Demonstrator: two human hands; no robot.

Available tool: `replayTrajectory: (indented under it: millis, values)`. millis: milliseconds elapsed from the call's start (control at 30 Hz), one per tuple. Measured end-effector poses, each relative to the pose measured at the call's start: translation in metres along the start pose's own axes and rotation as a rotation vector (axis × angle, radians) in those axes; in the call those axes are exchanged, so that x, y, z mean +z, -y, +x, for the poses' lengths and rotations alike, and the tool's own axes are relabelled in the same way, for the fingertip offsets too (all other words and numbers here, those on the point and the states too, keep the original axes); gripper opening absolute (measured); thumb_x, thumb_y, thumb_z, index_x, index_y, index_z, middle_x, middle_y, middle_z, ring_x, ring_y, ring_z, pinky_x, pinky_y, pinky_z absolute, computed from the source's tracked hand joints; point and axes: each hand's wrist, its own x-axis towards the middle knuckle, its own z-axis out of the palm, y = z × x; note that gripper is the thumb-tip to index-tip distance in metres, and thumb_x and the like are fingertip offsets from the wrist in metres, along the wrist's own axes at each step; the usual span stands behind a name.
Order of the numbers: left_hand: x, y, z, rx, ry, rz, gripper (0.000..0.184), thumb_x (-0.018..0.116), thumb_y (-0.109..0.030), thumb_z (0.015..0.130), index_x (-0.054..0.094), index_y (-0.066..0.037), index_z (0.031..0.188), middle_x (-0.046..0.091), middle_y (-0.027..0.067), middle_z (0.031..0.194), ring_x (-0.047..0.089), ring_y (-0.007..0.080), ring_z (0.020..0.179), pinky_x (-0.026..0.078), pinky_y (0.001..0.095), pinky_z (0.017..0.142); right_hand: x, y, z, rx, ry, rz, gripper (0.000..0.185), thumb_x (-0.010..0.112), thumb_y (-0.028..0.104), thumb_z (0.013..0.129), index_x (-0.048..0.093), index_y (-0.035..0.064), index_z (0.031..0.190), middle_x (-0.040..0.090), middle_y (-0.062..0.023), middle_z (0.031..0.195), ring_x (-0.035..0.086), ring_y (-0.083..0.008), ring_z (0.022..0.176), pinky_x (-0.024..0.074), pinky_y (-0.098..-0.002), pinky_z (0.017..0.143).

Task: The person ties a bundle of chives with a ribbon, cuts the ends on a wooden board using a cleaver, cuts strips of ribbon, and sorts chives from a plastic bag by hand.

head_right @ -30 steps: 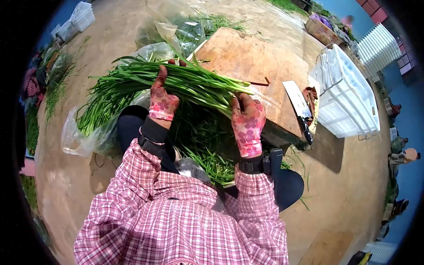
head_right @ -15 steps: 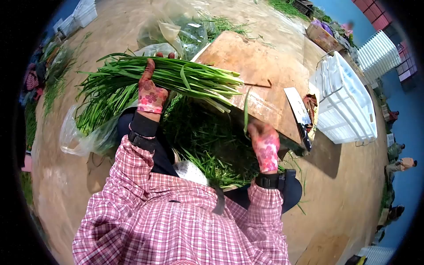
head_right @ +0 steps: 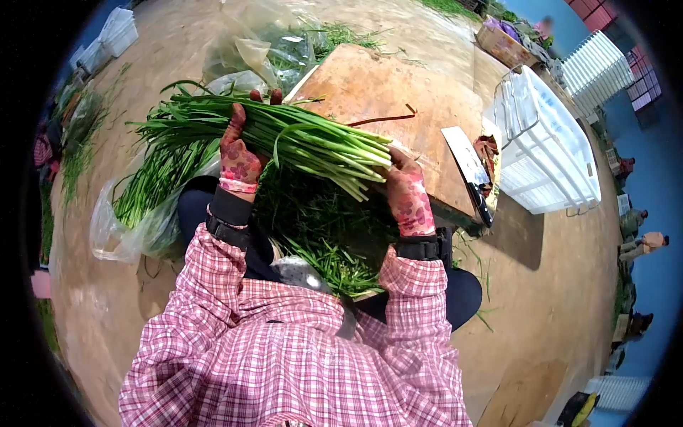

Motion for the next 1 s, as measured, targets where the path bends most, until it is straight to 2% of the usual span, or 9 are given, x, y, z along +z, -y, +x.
replayTrajectory:
  millis: [67,267,433,567,667,767,800,933,1000]
  values:
    - [0.001,0.003,0.001,-0.029,0.032,-0.025,0.034,0.061,-0.033,0.094,0.061,-0.010,0.119,0.054,0.0160,0.134,0.053,0.0349,0.120,0.042,0.0552,0.101,0.008,0.005,0.002,0.118,-0.130,0.293,0.034,0.057,-0.001,0.087,0.058,-0.0044,0.121,0.065,-0.0098,0.111,0.064,-0.0172,0.095,0.0527,-0.0290,0.083]
    - [-0.001,0.012,0.002,0.018,0.138,-0.051,0.032,0.059,-0.033,0.095,0.063,-0.011,0.118,0.054,0.0164,0.134,0.052,0.0342,0.123,0.040,0.0557,0.104,0.017,-0.008,-0.015,-0.099,-0.253,0.432,0.026,0.058,-0.003,0.085,0.061,-0.0062,0.111,0.066,-0.0103,0.106,0.064,-0.0167,0.094,0.0500,-0.0285,0.086]
    - [-0.002,0.012,0.011,0.076,-0.005,-0.017,0.024,0.059,-0.030,0.095,0.067,-0.012,0.110,0.062,-0.0011,0.126,0.048,0.0324,0.128,0.040,0.0578,0.105,0.013,-0.003,-0.039,-0.219,-0.266,0.395,0.027,0.063,0.003,0.087,0.061,-0.0040,0.113,0.066,-0.0111,0.106,0.064,-0.0186,0.094,0.0507,-0.0294,0.084]
    - [0.010,0.008,0.016,-0.019,0.191,-0.027,0.029,0.062,-0.031,0.093,0.064,-0.010,0.113,0.060,0.0133,0.128,0.053,0.0341,0.121,0.041,0.0553,0.104,0.008,0.010,-0.041,-0.117,-0.504,0.119,0.026,0.067,0.006,0.087,0.061,-0.0034,0.112,0.066,-0.0134,0.107,0.065,-0.0220,0.099,0.0512,-0.0333,0.090]
    - [0.017,-0.026,0.025,0.126,0.009,0.059,0.034,0.064,-0.032,0.091,0.063,-0.008,0.115,0.058,0.0193,0.128,0.055,0.0340,0.118,0.042,0.0544,0.103,-0.038,0.017,-0.050,-0.353,-0.368,0.477,0.022,0.066,0.003,0.087,0.063,0.0033,0.109,0.068,-0.0099,0.103,0.065,-0.0223,0.096,0.0506,-0.0347,0.089]
    - [0.006,-0.077,0.040,0.234,0.015,0.094,0.035,0.065,-0.031,0.091,0.063,-0.006,0.114,0.058,0.0196,0.128,0.054,0.0348,0.119,0.042,0.0552,0.103,-0.081,0.012,-0.071,-0.406,-0.058,0.695,0.021,0.067,0.009,0.087,0.064,0.0034,0.107,0.067,-0.0116,0.108,0.062,-0.0304,0.107,0.0442,-0.0505,0.098]
    - [0.011,-0.087,0.042,0.305,-0.022,0.095,0.034,0.065,-0.031,0.091,0.063,-0.006,0.114,0.058,0.0199,0.128,0.054,0.0355,0.119,0.042,0.0553,0.103,-0.086,0.007,-0.078,-0.347,0.065,0.702,0.018,0.066,0.007,0.087,0.065,0.0027,0.104,0.066,-0.0119,0.110,0.062,-0.0276,0.104,0.0468,-0.0439,0.095]
    - [0.013,-0.097,0.038,0.252,0.118,0.081,0.035,0.064,-0.032,0.091,0.062,-0.007,0.115,0.057,0.0206,0.130,0.054,0.0362,0.118,0.043,0.0546,0.101,-0.052,0.017,-0.066,0.234,0.055,-0.371,0.024,0.067,0.008,0.087,0.067,0.0008,0.110,0.067,-0.0052,0.096,0.060,-0.0128,0.090,0.0485,-0.0258,0.080]
    - [0.018,-0.087,0.034,0.227,0.085,0.057,0.035,0.064,-0.033,0.091,0.062,-0.007,0.116,0.057,0.0199,0.129,0.055,0.0359,0.118,0.043,0.0536,0.101,-0.006,0.039,-0.043,-0.020,-0.121,-0.258,0.026,0.064,0.013,0.090,0.067,-0.0007,0.112,0.068,-0.0053,0.100,0.061,-0.0126,0.090,0.0486,-0.0255,0.081]
